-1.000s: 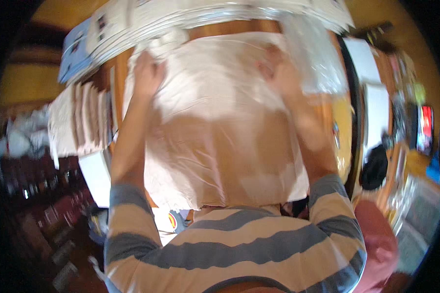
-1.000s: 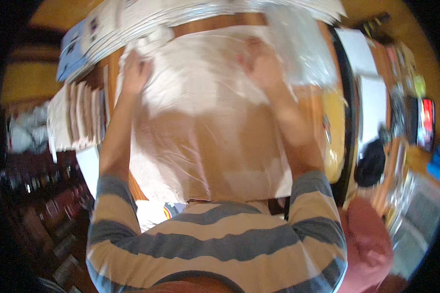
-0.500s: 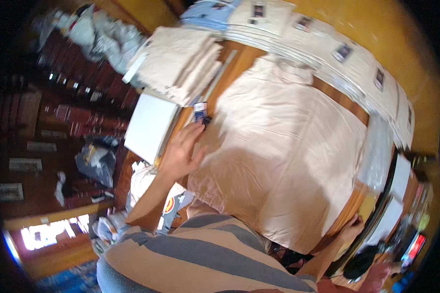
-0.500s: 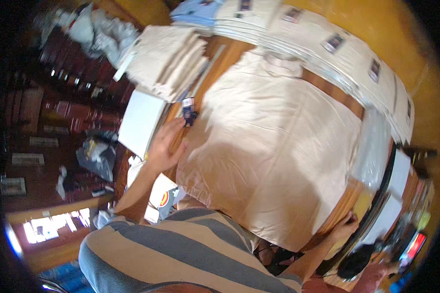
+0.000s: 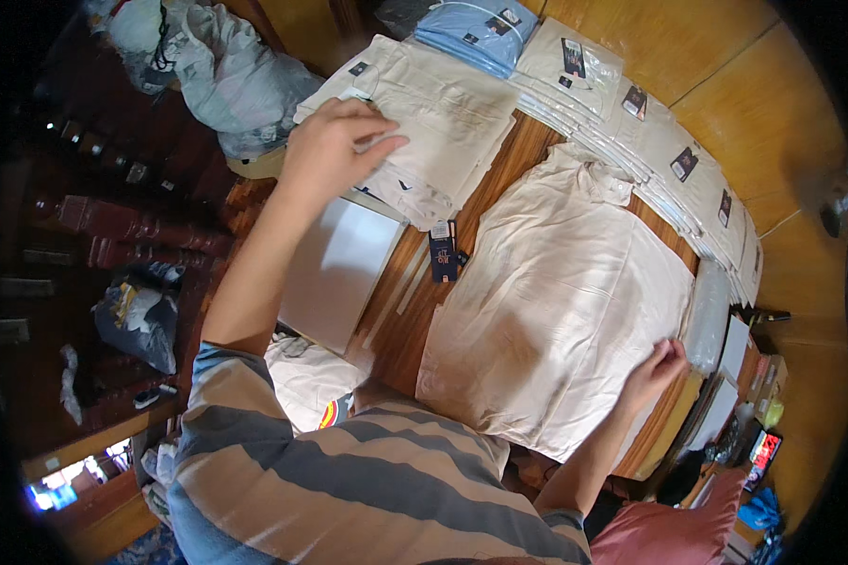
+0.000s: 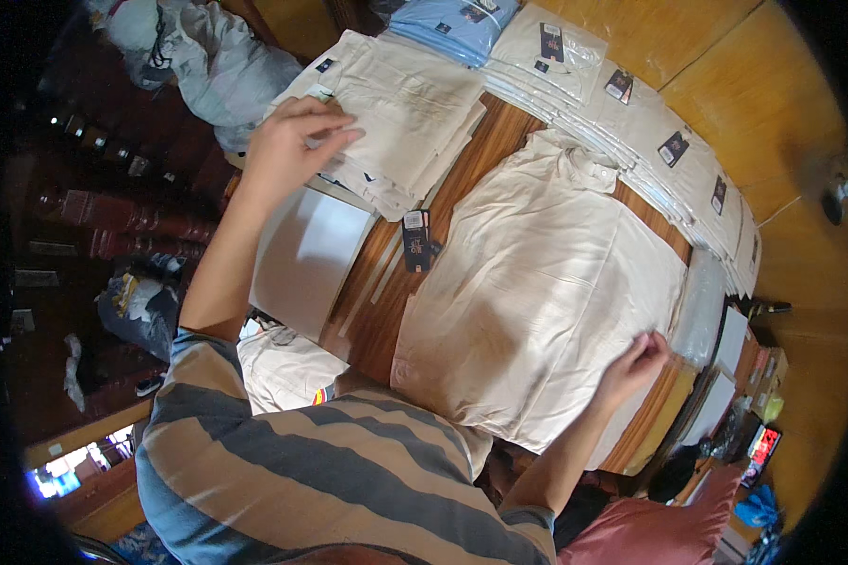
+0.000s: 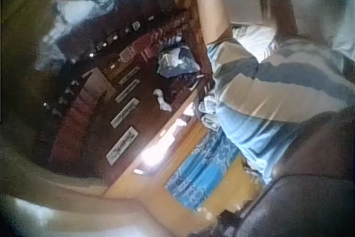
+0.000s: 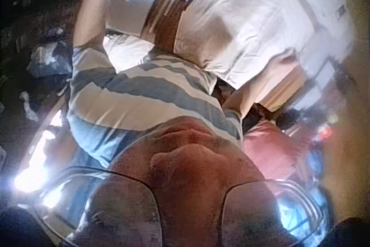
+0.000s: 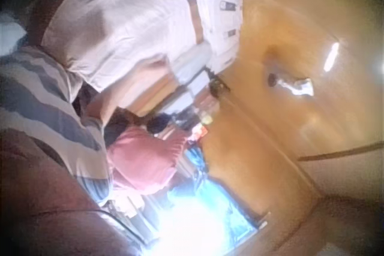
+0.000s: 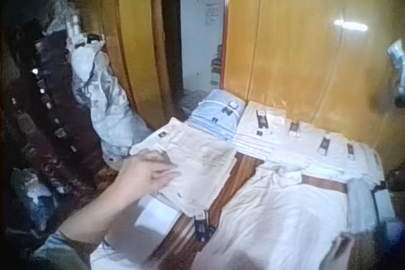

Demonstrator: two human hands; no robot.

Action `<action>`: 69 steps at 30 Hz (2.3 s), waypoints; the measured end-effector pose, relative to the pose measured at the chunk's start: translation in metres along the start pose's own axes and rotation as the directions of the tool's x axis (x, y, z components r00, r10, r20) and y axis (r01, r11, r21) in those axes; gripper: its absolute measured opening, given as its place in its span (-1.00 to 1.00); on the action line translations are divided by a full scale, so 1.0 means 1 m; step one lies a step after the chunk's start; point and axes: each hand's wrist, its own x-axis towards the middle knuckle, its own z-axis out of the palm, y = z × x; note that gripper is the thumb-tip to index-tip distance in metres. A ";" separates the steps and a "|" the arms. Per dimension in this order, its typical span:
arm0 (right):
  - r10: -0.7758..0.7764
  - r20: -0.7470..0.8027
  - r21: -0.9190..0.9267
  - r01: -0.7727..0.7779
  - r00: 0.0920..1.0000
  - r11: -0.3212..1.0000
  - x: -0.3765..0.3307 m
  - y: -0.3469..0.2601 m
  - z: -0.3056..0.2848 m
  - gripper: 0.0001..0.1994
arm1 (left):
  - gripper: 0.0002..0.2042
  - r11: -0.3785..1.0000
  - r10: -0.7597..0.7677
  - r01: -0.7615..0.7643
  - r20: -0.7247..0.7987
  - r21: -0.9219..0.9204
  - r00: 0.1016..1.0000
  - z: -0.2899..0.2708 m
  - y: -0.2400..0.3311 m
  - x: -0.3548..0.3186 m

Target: The person folds shirts on a wooden table, placing cardboard inserts into each shirt before folding them into squares and stacking them.

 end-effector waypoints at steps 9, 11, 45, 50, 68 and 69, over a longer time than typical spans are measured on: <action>-0.049 0.181 0.357 -0.019 0.982 0.934 -0.008 -0.150 0.088 -0.81 | -0.89 0.994 0.110 -0.109 -0.004 0.027 0.994 0.016 -0.024 -0.002; -0.035 0.193 0.390 -0.044 0.981 0.920 -0.006 -0.164 0.097 -0.81 | -0.89 0.991 0.130 -0.130 -0.013 0.017 0.991 0.016 -0.029 0.000; -0.633 0.386 0.146 0.633 0.671 0.760 0.003 -0.356 0.283 -0.69 | -0.91 0.877 -0.125 0.052 -0.123 -0.477 0.985 0.037 -0.003 -0.008; -0.648 0.370 0.174 0.636 0.665 0.752 0.003 -0.353 0.288 -0.71 | -0.91 0.883 -0.103 0.012 -0.170 -0.469 0.980 0.044 -0.006 -0.008; -0.673 0.394 0.260 0.627 0.625 0.734 0.005 -0.350 0.282 -0.73 | -0.91 0.865 -0.056 -0.076 -0.247 -0.496 0.967 0.047 -0.007 -0.007; -0.678 0.391 0.265 0.629 0.623 0.731 0.004 -0.350 0.279 -0.73 | -0.91 0.863 -0.064 -0.068 -0.243 -0.500 0.968 0.047 -0.006 -0.008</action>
